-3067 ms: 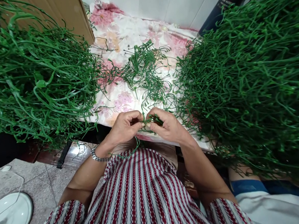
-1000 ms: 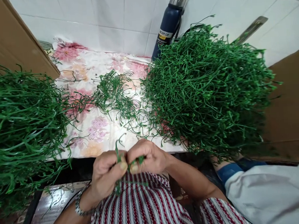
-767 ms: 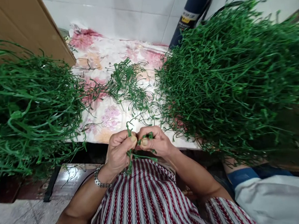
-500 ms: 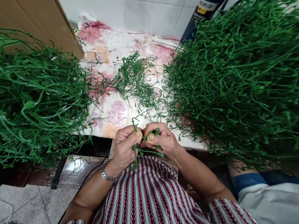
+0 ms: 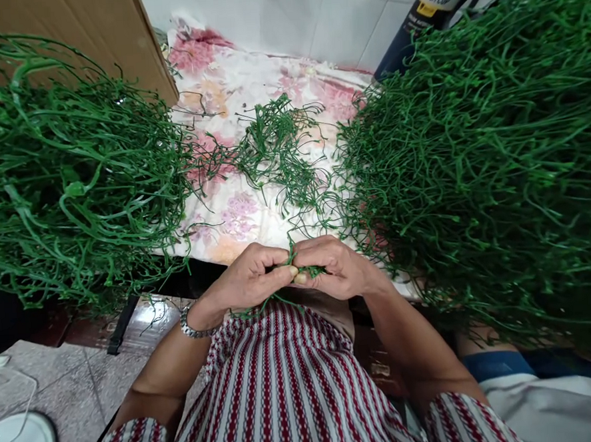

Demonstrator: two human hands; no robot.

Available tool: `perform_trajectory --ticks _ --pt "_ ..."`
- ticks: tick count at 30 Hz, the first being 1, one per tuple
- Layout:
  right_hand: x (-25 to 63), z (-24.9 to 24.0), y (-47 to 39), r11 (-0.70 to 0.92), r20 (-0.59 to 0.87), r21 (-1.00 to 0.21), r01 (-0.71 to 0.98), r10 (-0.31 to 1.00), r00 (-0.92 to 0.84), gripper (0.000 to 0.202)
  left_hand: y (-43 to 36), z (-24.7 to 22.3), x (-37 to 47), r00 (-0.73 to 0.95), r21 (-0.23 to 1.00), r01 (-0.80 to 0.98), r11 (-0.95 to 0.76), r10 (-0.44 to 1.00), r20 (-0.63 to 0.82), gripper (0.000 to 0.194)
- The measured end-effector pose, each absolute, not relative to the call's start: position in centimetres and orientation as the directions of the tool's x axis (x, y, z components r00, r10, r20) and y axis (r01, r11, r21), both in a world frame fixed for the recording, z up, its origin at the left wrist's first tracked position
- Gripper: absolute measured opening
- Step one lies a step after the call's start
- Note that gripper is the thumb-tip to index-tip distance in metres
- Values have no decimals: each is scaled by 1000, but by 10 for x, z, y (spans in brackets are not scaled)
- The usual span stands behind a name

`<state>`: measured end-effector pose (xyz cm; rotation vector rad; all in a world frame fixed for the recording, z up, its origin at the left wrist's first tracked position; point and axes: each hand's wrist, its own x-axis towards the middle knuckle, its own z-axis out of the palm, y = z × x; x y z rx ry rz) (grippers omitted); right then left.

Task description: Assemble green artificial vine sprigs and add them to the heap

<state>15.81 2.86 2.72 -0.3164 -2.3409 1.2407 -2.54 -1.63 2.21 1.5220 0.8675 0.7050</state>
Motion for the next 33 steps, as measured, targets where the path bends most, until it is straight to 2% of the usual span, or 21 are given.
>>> perform_trajectory --ticks 2,6,9,15,20,23,25,26,27,28,29,30,31,33 --pt "155 25 29 544 324 -834 -92 348 -880 34 -15 24 -29 611 993 114 19 787 -85 33" --pt "151 18 27 355 310 -912 -204 274 -910 31 -18 23 -30 691 977 -4 213 707 -151 39" --pt "150 11 23 231 278 -951 -206 348 -895 27 -22 21 -30 673 937 -98 334 716 -185 38" --pt "150 -2 7 44 230 -968 -248 551 -802 36 -38 11 -17 581 850 -339 403 800 -147 42" --pt "146 -7 -6 -62 161 -966 -252 618 -769 42 -46 9 -9 512 737 -539 408 854 -98 34" --pt "149 -4 -11 -93 219 -937 -336 594 -774 46 -39 16 -17 381 666 -702 252 923 52 37" --pt "156 4 -10 34 339 -910 -413 634 -695 40 -34 19 -25 245 712 -691 126 967 67 37" --pt "161 10 -7 157 394 -903 -400 671 -628 33 -32 18 -28 243 772 -625 112 968 56 33" --pt "168 17 -3 302 449 -890 -342 716 -535 29 -31 17 -30 255 821 -559 118 966 34 31" --pt "175 25 3 448 487 -872 -200 741 -463 25 -30 15 -30 259 859 -497 121 966 14 30" --pt "182 34 10 587 537 -810 -4 739 -407 21 -29 12 -30 258 886 -449 117 966 3 29" --pt "189 42 18 688 598 -691 220 716 -360 18 -29 9 -28 238 903 -416 105 971 -3 30" --pt "196 49 27 726 669 -524 446 674 -312 15 -28 7 -27 207 915 -394 90 978 -7 30" --pt "205 59 45 554 717 -163 816 635 -289 9 -26 5 -22 162 930 -359 84 987 -27 29"
